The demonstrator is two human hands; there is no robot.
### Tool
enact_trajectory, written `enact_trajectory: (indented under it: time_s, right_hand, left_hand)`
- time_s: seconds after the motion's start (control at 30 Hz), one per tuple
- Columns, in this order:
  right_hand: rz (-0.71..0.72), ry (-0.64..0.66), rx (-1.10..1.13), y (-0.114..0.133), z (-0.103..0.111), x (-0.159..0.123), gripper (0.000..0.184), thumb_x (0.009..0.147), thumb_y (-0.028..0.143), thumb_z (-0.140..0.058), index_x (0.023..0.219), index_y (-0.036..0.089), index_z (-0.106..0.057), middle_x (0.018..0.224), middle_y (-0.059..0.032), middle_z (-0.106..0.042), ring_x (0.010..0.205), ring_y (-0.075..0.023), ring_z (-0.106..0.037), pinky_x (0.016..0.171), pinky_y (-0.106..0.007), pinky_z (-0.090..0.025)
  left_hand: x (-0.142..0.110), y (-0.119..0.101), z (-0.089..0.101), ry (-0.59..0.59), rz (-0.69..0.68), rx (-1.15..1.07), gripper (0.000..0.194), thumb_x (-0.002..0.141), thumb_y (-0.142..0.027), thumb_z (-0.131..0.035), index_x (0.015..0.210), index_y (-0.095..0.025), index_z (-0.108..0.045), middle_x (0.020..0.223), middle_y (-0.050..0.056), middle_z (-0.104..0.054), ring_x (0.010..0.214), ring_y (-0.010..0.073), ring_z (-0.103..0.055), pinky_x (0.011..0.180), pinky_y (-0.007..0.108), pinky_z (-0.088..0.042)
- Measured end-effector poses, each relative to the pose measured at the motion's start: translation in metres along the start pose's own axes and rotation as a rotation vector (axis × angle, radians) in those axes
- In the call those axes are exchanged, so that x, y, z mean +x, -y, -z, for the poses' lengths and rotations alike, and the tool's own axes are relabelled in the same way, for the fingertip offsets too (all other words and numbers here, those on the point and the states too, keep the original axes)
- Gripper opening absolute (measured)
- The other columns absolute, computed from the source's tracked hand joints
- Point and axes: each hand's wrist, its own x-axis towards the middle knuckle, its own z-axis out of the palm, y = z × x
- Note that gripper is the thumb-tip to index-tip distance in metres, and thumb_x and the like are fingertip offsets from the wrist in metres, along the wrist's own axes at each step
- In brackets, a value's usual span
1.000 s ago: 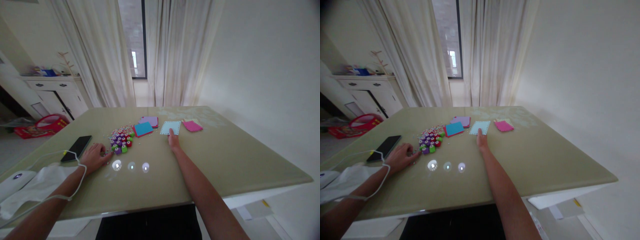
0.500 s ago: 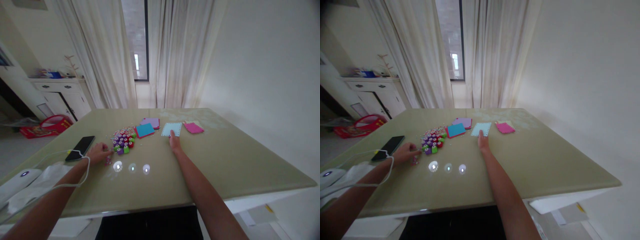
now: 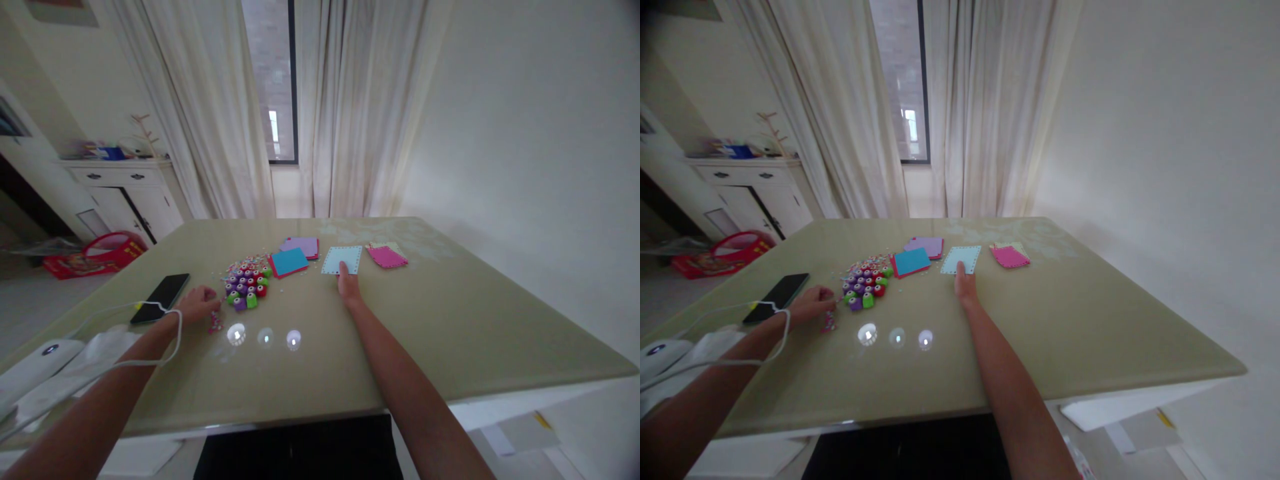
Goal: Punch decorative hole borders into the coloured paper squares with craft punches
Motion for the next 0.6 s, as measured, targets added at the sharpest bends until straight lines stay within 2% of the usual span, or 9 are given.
enact_trajectory:
  time_s: [0.1, 0.17, 0.27, 0.33, 0.43, 0.6]
  right_hand:
    - [-0.026, -0.03, -0.014, 0.0, -0.001, 0.0, 0.04, 0.095, 0.058, -0.061, 0.103, 0.022, -0.076, 0.105, -0.009, -0.082, 0.114, -0.0278, -0.075, 0.104, -0.043, -0.057]
    - [-0.036, -0.035, -0.021, 0.0, -0.002, 0.0, 0.039, 0.094, 0.059, -0.062, 0.101, 0.022, -0.076, 0.102, -0.0087, -0.083, 0.114, -0.0281, -0.075, 0.103, -0.043, -0.057]
    - [-0.048, -0.033, -0.03, 0.001, -0.003, 0.0, 0.04, 0.094, 0.059, -0.061, 0.099, 0.022, -0.075, 0.099, -0.009, -0.082, 0.112, -0.0287, -0.076, 0.1, -0.043, -0.058]
    - [-0.047, -0.038, -0.032, 0.001, -0.003, 0.0, 0.04, 0.094, 0.058, -0.059, 0.101, 0.022, -0.075, 0.106, -0.01, -0.082, 0.113, -0.0285, -0.076, 0.101, -0.044, -0.058]
    - [-0.037, -0.046, -0.032, 0.004, -0.003, 0.0, 0.04, 0.095, 0.055, -0.059, 0.109, 0.022, -0.074, 0.118, -0.0099, -0.08, 0.119, -0.0274, -0.074, 0.105, -0.044, -0.056]
    - [-0.033, -0.053, -0.039, 0.009, -0.001, -0.001, 0.036, 0.094, 0.053, -0.06, 0.105, 0.022, -0.075, 0.115, -0.01, -0.081, 0.118, -0.0278, -0.073, 0.11, -0.044, -0.053]
  left_hand:
    - [-0.004, 0.004, 0.001, 0.012, -0.01, -0.016, 0.048, 0.073, -0.053, -0.059, 0.099, -0.016, -0.074, 0.095, 0.016, -0.078, 0.095, 0.0354, -0.076, 0.083, 0.043, -0.06]
    - [-0.016, 0.007, 0.0, 0.001, -0.042, -0.021, 0.06, 0.079, -0.057, -0.052, 0.114, -0.013, -0.073, 0.107, 0.018, -0.077, 0.104, 0.0356, -0.075, 0.091, 0.045, -0.059]
    - [-0.043, 0.011, -0.005, -0.042, -0.104, 0.003, 0.082, 0.08, -0.069, -0.052, 0.14, -0.016, -0.064, 0.141, 0.02, -0.066, 0.13, 0.0434, -0.062, 0.109, 0.057, -0.047]
    - [-0.06, 0.014, -0.009, -0.09, -0.181, 0.09, 0.089, 0.081, -0.074, -0.052, 0.151, -0.02, -0.057, 0.156, 0.019, -0.055, 0.14, 0.0481, -0.051, 0.111, 0.062, -0.041]
    - [-0.071, 0.016, -0.012, -0.141, -0.283, 0.226, 0.087, 0.087, -0.075, -0.047, 0.154, -0.02, -0.054, 0.157, 0.017, -0.054, 0.14, 0.0462, -0.049, 0.113, 0.06, -0.038]
    - [-0.05, 0.011, -0.006, -0.121, -0.186, 0.317, 0.082, 0.09, -0.071, -0.04, 0.151, -0.018, -0.057, 0.156, 0.018, -0.056, 0.138, 0.0458, -0.049, 0.11, 0.059, -0.041]
